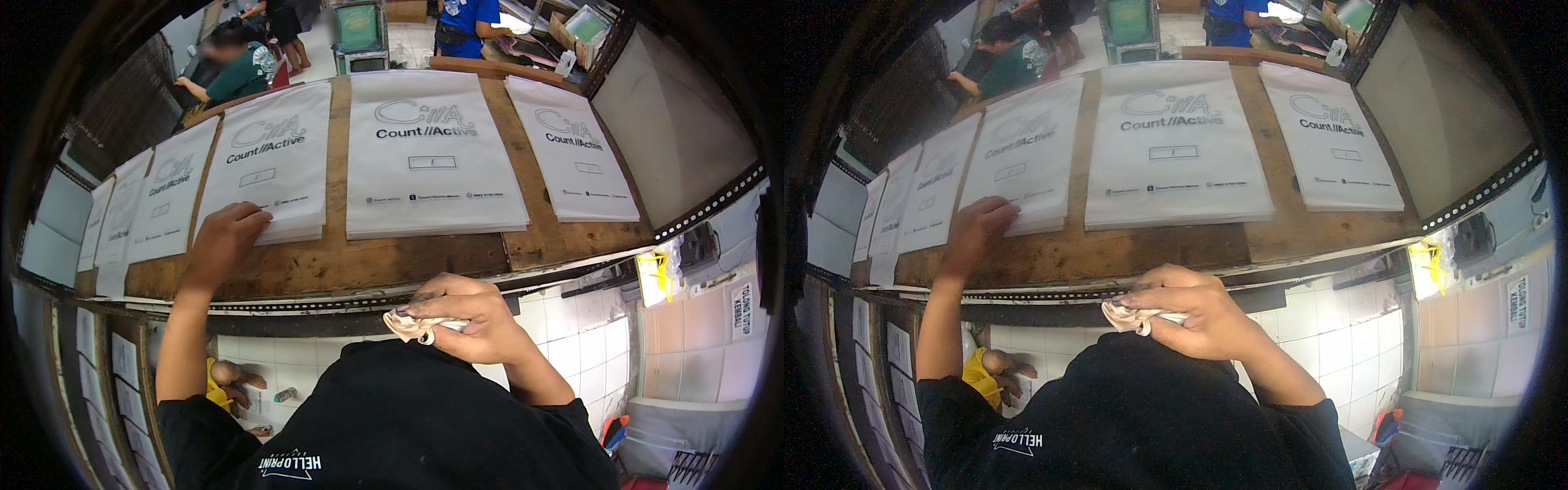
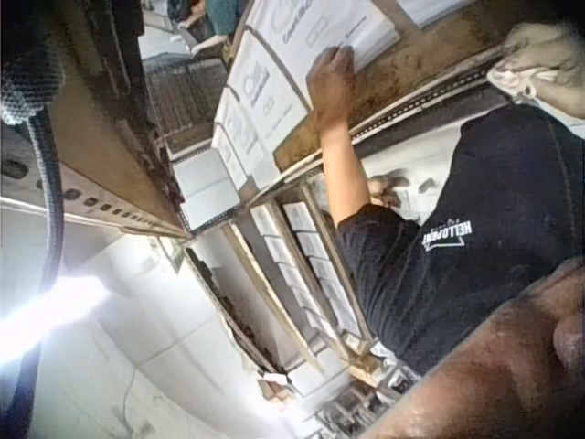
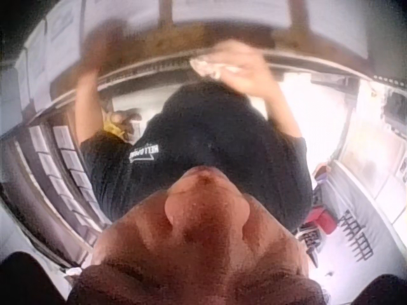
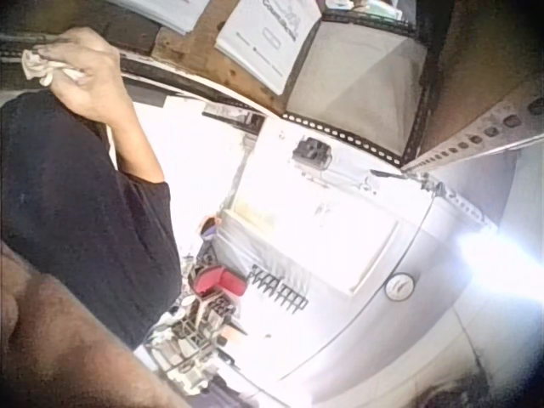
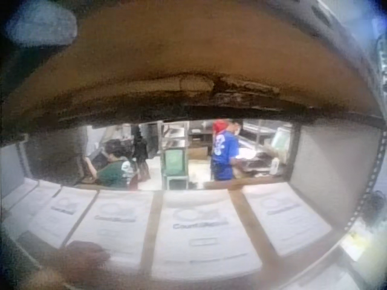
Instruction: The person cleans individual printed sheets on a wooden rack by applying a liquid from a bottle and wiping the surface with a cloth, before moving each sheet to a stack.
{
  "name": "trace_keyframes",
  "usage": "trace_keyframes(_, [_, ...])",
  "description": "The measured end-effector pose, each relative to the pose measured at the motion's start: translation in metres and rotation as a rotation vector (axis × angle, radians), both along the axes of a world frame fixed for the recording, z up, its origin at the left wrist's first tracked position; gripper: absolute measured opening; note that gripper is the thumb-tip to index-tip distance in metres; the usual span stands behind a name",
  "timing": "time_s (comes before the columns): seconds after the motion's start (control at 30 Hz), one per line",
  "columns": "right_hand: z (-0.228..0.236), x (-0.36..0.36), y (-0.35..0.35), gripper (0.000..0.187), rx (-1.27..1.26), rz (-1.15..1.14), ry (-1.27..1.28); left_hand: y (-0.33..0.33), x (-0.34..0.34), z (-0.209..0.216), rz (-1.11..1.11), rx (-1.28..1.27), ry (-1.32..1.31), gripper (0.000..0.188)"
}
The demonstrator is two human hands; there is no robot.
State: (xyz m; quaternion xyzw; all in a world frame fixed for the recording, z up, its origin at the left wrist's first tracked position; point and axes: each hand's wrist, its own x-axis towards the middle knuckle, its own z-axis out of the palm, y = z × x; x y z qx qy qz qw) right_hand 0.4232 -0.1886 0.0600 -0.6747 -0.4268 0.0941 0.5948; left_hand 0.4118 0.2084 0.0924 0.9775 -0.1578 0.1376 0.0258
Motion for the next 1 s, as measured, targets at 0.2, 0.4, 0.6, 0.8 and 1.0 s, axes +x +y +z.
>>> trace_keyframes(0.2, [-0.003,0.001,-0.006,0.035,-0.007,0.006,0.003,0.003,-0.005,-0.006,-0.023,-0.035,-0.080,0.015])
trace_keyframes(0.4, [-0.001,0.001,-0.019,0.035,-0.006,0.015,0.008,0.002,-0.005,-0.001,-0.050,-0.089,-0.019,0.016])
trace_keyframes(0.6, [0.002,0.011,-0.038,0.037,-0.007,0.002,-0.043,0.006,-0.003,-0.007,-0.051,0.197,0.019,0.030])
trace_keyframes(0.8, [-0.002,0.020,-0.043,0.039,0.094,0.037,-0.046,0.008,-0.008,-0.009,-0.024,0.396,0.071,0.038])
trace_keyframes(1.0, [-0.008,0.024,-0.047,0.040,0.129,0.083,-0.029,-0.010,0.002,-0.006,0.085,0.319,0.100,0.030])
